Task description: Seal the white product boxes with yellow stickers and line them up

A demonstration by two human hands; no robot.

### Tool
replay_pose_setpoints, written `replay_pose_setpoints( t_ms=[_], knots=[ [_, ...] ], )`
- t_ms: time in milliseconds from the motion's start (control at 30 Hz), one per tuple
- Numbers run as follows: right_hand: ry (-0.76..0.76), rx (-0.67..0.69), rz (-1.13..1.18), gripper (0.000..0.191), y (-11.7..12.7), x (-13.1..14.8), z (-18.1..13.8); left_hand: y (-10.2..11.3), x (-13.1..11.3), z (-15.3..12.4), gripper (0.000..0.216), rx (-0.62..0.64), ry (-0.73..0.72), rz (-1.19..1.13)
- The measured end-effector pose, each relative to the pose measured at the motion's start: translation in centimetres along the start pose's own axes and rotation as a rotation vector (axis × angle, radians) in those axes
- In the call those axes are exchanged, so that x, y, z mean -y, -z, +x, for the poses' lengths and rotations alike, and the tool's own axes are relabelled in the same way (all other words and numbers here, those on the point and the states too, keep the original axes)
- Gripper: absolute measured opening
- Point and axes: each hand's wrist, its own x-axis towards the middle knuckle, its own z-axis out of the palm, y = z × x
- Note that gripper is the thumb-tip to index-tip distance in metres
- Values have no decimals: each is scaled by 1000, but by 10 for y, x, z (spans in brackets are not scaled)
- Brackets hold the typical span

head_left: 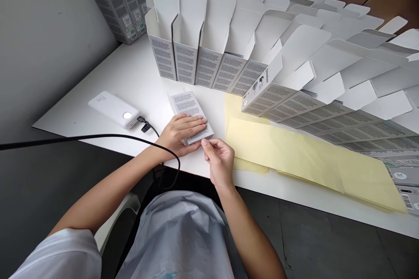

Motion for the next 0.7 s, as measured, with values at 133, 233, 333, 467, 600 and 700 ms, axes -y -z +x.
replay_pose_setpoints(
  t_ms=[133, 233, 333, 467, 600, 700],
  knots=[
    [27, -17, -48, 31, -2, 2, -1, 0, 0, 0, 40, -7, -6, -5],
    [57, -22, -86, 30, -2, 3, -1, 0, 0, 0, 41, -9, -8, -15],
    [78, -25, -102, 29, -2, 2, -2, 0, 0, 1, 42, -6, -8, -26],
    [79, -33, -87, 30, -2, 2, -2, 0, 1, 0, 41, 5, -6, -4],
    [59, -34, -99, 32, -2, 3, -2, 1, 1, 1, 41, 9, -13, -7],
    [66, -28, -132, 32, -2, 4, -1, 3, 0, 1, 44, 28, -4, -42]
  ],
)
